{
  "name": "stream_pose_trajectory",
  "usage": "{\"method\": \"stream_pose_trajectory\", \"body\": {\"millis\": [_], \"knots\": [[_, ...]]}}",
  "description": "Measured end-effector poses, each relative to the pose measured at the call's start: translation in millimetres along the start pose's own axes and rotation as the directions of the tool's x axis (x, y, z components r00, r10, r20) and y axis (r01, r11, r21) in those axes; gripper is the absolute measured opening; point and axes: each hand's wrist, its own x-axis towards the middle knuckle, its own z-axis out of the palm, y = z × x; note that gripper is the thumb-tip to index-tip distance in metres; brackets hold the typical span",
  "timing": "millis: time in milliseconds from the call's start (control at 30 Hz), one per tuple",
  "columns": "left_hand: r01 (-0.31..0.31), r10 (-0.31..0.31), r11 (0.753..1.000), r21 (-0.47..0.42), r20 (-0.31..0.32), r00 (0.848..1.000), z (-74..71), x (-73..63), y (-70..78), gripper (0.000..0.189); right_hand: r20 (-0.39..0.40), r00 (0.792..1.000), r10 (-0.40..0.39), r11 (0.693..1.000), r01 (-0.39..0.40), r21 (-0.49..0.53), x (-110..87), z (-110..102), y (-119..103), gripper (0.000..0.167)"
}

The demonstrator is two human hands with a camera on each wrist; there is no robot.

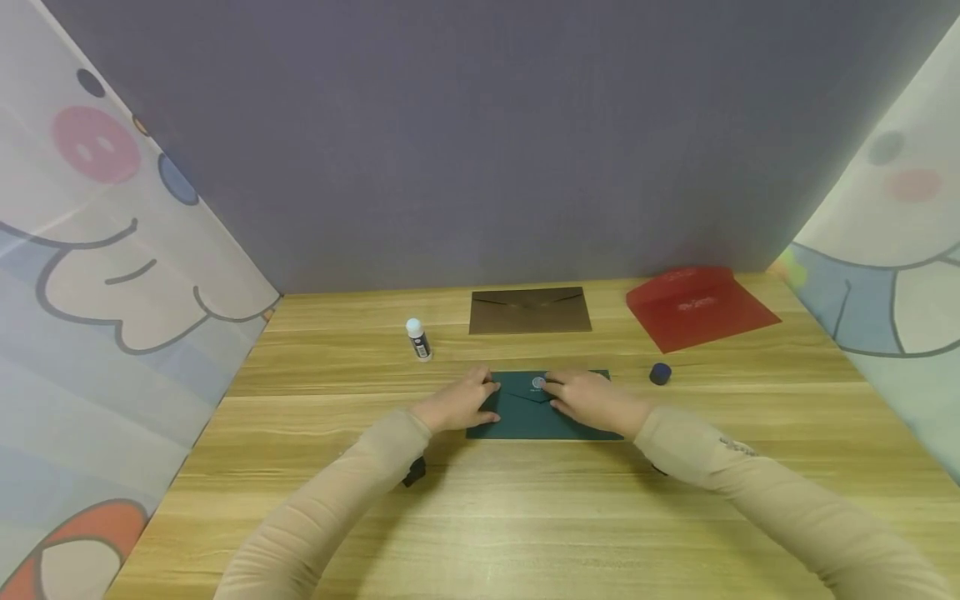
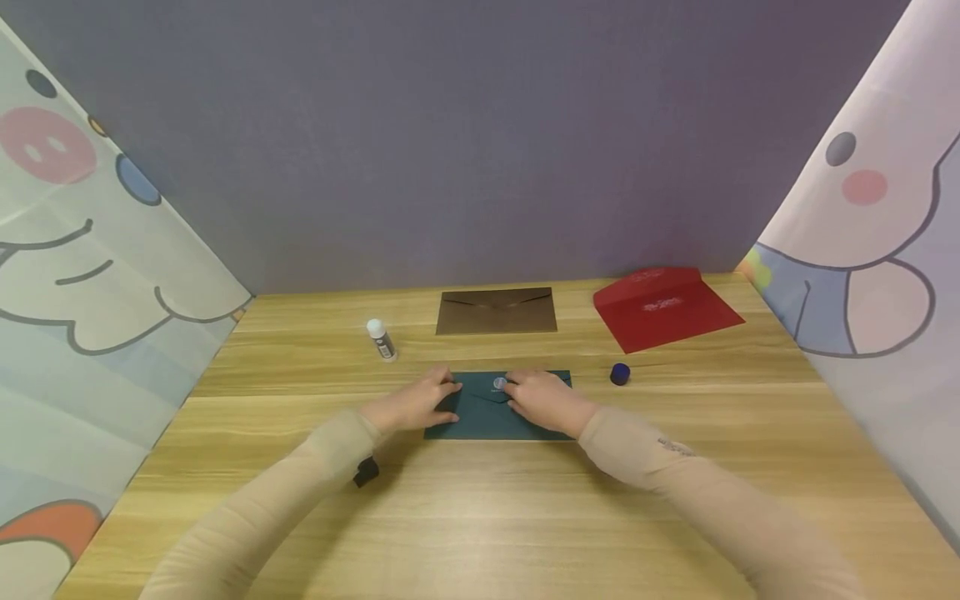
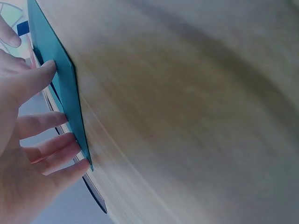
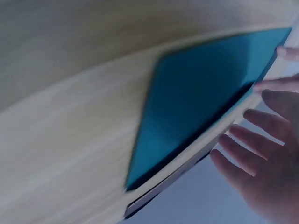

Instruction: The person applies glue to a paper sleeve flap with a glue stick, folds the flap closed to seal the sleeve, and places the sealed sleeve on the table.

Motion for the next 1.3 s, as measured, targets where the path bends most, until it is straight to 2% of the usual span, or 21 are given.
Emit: {"method": "stream_pose_trajectory", "body": {"millis": [167, 300, 400, 567, 800, 1133, 1300], "knots": [[0.003, -0.003, 1.0, 0.012, -0.001, 1.0, 0.4, -0.1, -0.1, 0.055, 0.107, 0.993, -0.049, 0.994, 0.038, 0.104, 9.7, 0.6, -14.8, 0.046], [0.008, -0.008, 1.0, 0.002, -0.003, 1.0, -0.2, -0.6, 0.0, 0.055, 0.166, 0.984, -0.067, 0.99, 0.045, 0.136, 13.2, 2.8, -20.7, 0.048], [0.012, -0.012, 1.0, -0.009, -0.001, 1.0, -0.1, 0.5, 0.7, 0.055, 0.209, 0.977, -0.044, 0.992, 0.019, 0.121, 12.7, 5.5, -22.1, 0.05], [0.014, -0.015, 1.0, -0.013, -0.01, 1.0, -0.6, 2.1, 0.8, 0.055, 0.26, 0.966, 0.014, 0.986, -0.057, 0.158, 11.0, 9.4, -19.7, 0.053], [0.018, -0.018, 1.0, -0.009, -0.011, 1.0, 0.5, 0.9, 0.0, 0.055, 0.255, 0.967, 0.025, 0.969, -0.086, 0.231, -2.5, 10.0, -10.8, 0.054], [-0.012, 0.011, 1.0, -0.003, -0.031, 0.999, 3.6, 1.1, -2.3, 0.054, 0.22, 0.974, 0.048, 0.96, -0.106, 0.258, -26.5, 9.7, 7.5, 0.052], [-0.017, 0.016, 1.0, -0.012, -0.042, 0.999, 5.6, 1.1, -4.3, 0.053, 0.202, 0.976, 0.076, 0.962, -0.125, 0.243, -29.6, 10.5, 13.4, 0.05]]}}
